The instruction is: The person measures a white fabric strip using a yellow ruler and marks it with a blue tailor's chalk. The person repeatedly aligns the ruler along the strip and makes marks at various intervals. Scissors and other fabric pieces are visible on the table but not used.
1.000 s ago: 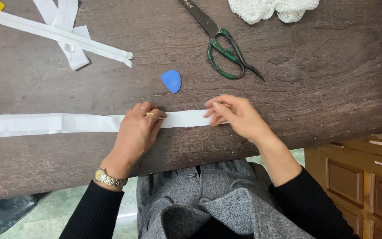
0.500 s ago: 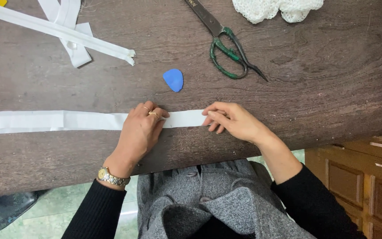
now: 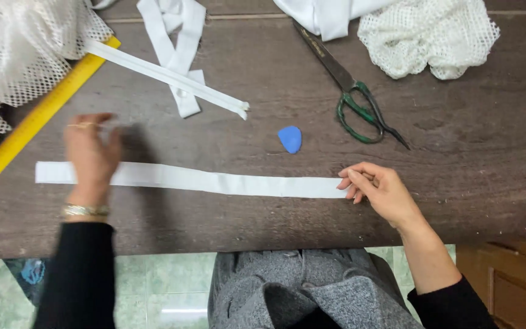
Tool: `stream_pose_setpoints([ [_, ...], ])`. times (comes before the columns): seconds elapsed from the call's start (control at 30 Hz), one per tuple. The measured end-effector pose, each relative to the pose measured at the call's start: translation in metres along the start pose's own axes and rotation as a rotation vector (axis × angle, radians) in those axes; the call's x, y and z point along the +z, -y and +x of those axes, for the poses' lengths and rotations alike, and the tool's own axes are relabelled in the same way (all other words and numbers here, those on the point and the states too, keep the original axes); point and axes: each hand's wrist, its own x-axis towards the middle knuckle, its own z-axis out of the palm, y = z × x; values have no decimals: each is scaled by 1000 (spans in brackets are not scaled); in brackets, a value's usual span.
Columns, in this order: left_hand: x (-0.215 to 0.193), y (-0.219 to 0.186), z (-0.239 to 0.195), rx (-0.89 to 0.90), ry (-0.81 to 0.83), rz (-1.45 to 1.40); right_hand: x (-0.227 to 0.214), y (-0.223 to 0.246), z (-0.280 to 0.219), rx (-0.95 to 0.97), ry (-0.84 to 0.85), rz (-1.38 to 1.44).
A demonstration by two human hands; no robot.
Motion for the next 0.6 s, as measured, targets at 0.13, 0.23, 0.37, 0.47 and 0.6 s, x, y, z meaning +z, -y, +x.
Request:
stream_pose_setpoints([
  [0.13, -27, 109, 10, 79, 14, 563, 14, 22, -4, 103, -2, -137],
  [0.23, -49, 129, 19, -14, 233, 720, 23, 22, -5, 118, -28, -116],
  [0.37, -66, 136, 39, -139, 583, 771, 36, 36, -10, 144, -61, -106],
  [0.47, -60, 155, 37, 93, 539, 949, 42, 37, -10, 125, -64, -123],
  [0.6, -45, 213, 25, 175, 464, 971, 49, 26, -7, 27, -104, -111],
])
